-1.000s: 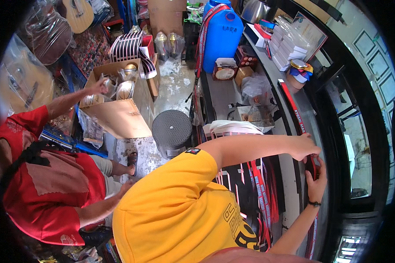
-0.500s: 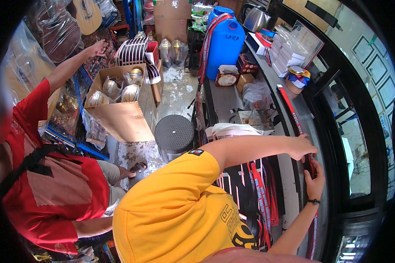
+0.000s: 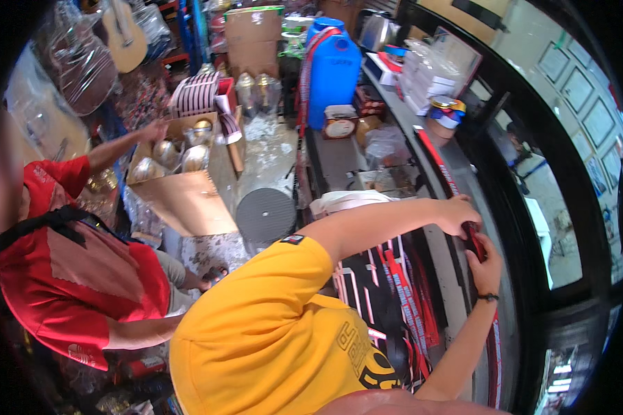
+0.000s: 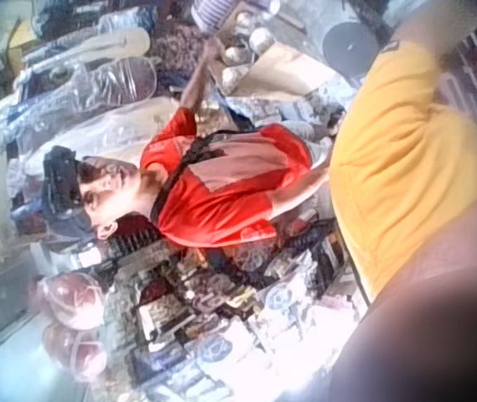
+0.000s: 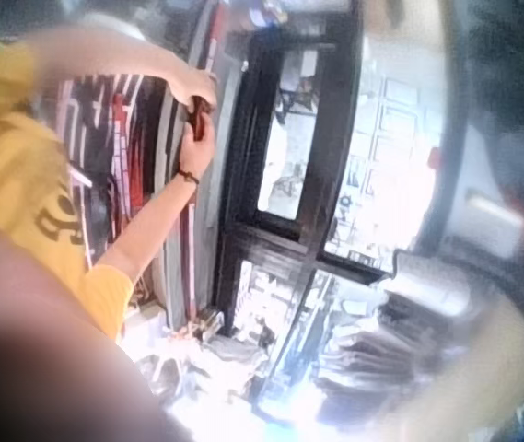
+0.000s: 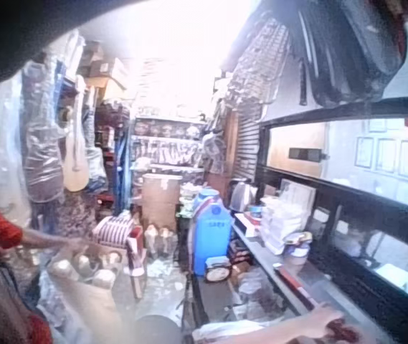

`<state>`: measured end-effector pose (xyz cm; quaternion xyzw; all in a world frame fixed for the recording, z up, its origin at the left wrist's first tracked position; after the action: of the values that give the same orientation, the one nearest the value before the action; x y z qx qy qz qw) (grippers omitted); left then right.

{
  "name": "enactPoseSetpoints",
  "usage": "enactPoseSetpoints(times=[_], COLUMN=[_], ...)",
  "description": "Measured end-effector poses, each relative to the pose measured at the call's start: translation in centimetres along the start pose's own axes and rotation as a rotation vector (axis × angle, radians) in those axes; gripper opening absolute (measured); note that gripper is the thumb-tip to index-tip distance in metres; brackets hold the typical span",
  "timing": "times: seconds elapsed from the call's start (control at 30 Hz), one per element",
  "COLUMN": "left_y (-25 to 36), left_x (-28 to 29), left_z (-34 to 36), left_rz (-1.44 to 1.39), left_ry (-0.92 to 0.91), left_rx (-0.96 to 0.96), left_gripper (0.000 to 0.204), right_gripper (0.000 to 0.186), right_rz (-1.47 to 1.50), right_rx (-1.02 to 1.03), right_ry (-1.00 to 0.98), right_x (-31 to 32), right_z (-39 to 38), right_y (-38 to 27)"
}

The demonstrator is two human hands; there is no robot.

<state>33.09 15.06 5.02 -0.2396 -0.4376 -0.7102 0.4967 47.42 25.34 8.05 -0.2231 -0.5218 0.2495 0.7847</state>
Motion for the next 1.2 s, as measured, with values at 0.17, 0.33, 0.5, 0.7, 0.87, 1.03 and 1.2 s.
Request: enactPoseSetpoints(times=[0.17, 0.33, 0.5, 0.7, 0.87, 1.03, 1.2], left_y=[0.3, 0.2, 0.4, 1.4, 1.5, -0.1, -3.9], left_x=[0.3, 0.2, 0.3, 1.0, 0.8, 1.8, 7.2], left_z=[-0.1, -0.3, -0.7, -0.9, -1.0, -2.3, -4.5], left_rz=[0.049, 0.108, 0.099, 0.152, 0.293, 0.413, 0.579], left_ry=[0.009, 0.098, 0.152, 0.269, 0.202, 0.074, -0.097], left_rx=[0.055, 0.083, 0.058, -0.047, -0.041, 0.082, 0.193], left_gripper=[0.039, 0.029, 0.022, 0.012, 0.014, 0.025, 0.044], right_gripper=[0.048, 0.032, 0.024, 0.023, 0.025, 0.026, 0.027], right_rz=[-0.051, 0.020, -0.010, 0.030, -0.033, -0.038, -0.020], right_rx=[0.007, 0.015, 0.061, 0.060, 0.048, 0.087, 0.001], right_ry=[0.030, 0.065, 0.077, 0.083, 0.083, 0.096, 0.053], right_x=[0.1, 0.1, -0.1, -0.1, 0.2, 0.1, 0.1], right_z=[0.1, 0.0, 0.0, 0.0, -0.1, -0.2, -0.2], right_y=[-0.1, -0.1, 0.1, 0.0, -0.3, -0.6, -0.3])
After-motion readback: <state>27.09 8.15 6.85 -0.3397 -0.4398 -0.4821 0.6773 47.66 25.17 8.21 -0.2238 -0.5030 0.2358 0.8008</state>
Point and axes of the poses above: each hand's wrist, its own z-axis towards the middle knuckle, its own x-axis out of the back of the hand, y = z × x, the point moved 5 cm from there along z, towards the middle knuckle, and after that the axes turned 4 degrees about z, right-handed, at the moved point
